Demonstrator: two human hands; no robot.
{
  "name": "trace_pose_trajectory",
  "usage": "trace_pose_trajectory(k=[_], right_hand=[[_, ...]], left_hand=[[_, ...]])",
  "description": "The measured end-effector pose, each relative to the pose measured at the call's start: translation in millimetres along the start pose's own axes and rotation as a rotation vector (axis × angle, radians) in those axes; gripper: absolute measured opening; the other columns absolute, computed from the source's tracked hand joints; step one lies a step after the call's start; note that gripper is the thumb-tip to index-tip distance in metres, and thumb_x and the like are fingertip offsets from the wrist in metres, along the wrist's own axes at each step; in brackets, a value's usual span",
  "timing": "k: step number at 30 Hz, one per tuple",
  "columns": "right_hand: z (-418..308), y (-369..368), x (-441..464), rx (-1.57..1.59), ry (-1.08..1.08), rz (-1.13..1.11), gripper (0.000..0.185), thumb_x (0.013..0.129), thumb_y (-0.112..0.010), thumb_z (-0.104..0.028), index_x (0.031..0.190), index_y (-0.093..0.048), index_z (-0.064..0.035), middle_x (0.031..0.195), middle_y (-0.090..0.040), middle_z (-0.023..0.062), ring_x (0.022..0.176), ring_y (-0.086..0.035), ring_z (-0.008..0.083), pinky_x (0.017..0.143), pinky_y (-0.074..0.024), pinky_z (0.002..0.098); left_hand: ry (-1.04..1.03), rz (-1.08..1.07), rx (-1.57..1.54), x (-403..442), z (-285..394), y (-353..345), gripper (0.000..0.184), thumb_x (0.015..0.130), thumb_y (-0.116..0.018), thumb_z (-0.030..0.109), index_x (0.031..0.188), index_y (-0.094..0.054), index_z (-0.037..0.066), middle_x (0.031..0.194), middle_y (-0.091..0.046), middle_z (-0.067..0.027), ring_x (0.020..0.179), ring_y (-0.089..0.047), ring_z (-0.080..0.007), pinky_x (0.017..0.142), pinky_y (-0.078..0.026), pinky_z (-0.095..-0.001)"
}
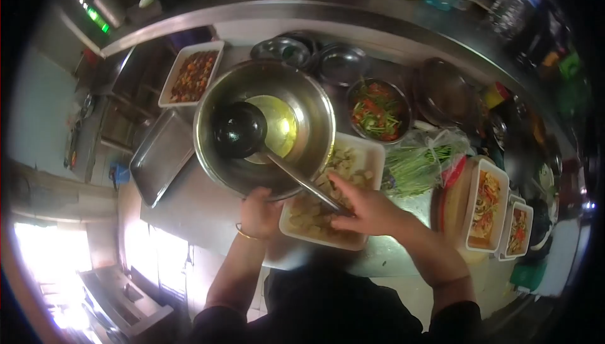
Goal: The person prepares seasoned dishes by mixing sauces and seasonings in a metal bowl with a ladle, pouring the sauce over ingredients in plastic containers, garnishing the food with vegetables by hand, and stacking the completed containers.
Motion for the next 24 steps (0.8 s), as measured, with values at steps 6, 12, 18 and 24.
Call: trace_pose_trajectory(k=[6,12,18,24], right_hand=[[49.4,12.7,-51.2,0.501,0.247,0.252,0.062,0.088,-0.055,0.0,0.145,-0.034,-0.0085,0.093,-0.059,0.0064,0.071,-0.055,0.0127,0.068,-0.0461,0.0261],[171.1,90.1,-153.7,0.937,-0.034,0.644,0.074,0.085,-0.058,0.001,0.15,-0.028,-0.0147,0.101,-0.058,0.0056,0.073,-0.056,0.0091,0.059,-0.0444,0.0239],[269.7,262.2,-188.9,-0.431,-0.345,1.024,0.061,0.08,-0.059,-0.008,0.139,-0.044,-0.0034,0.097,-0.067,0.0231,0.092,-0.066,0.0363,0.079,-0.0525,0.0447],[316.5,303.0,-172.8,-0.531,-0.494,0.793,0.062,0.078,-0.056,-0.009,0.139,-0.046,-0.0047,0.105,-0.066,0.024,0.092,-0.065,0.0405,0.082,-0.052,0.0485]], left_hand=[[0.301,-0.194,-0.217,-34.9,-44.3,-113.2,0.046,0.081,-0.048,0.001,0.127,-0.047,-0.003,0.124,-0.058,-0.0178,0.113,-0.059,-0.0335,0.096,-0.052,-0.0493],[0.346,-0.073,-0.22,-25.8,-105.7,-99.4,0.046,0.08,-0.046,-0.001,0.126,-0.046,-0.002,0.124,-0.057,-0.0178,0.114,-0.058,-0.0348,0.095,-0.053,-0.0497],[0.343,-0.169,-0.195,-31.3,-126.9,-172.5,0.047,0.082,-0.045,0.0,0.129,-0.045,0.0,0.126,-0.056,-0.0158,0.115,-0.057,-0.0332,0.096,-0.053,-0.0493],[0.384,-0.233,-0.143,-11.2,-159.2,-208.5,0.048,0.078,-0.051,-0.001,0.126,-0.047,-0.003,0.125,-0.057,-0.0193,0.115,-0.058,-0.0349,0.098,-0.051,-0.0497]])
Point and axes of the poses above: each hand's wrist, its own x-axis towards the middle knuckle, its own y-axis out of the back of the hand, z = x × y, the point moved 10 cm from there along x, towards the middle knuckle
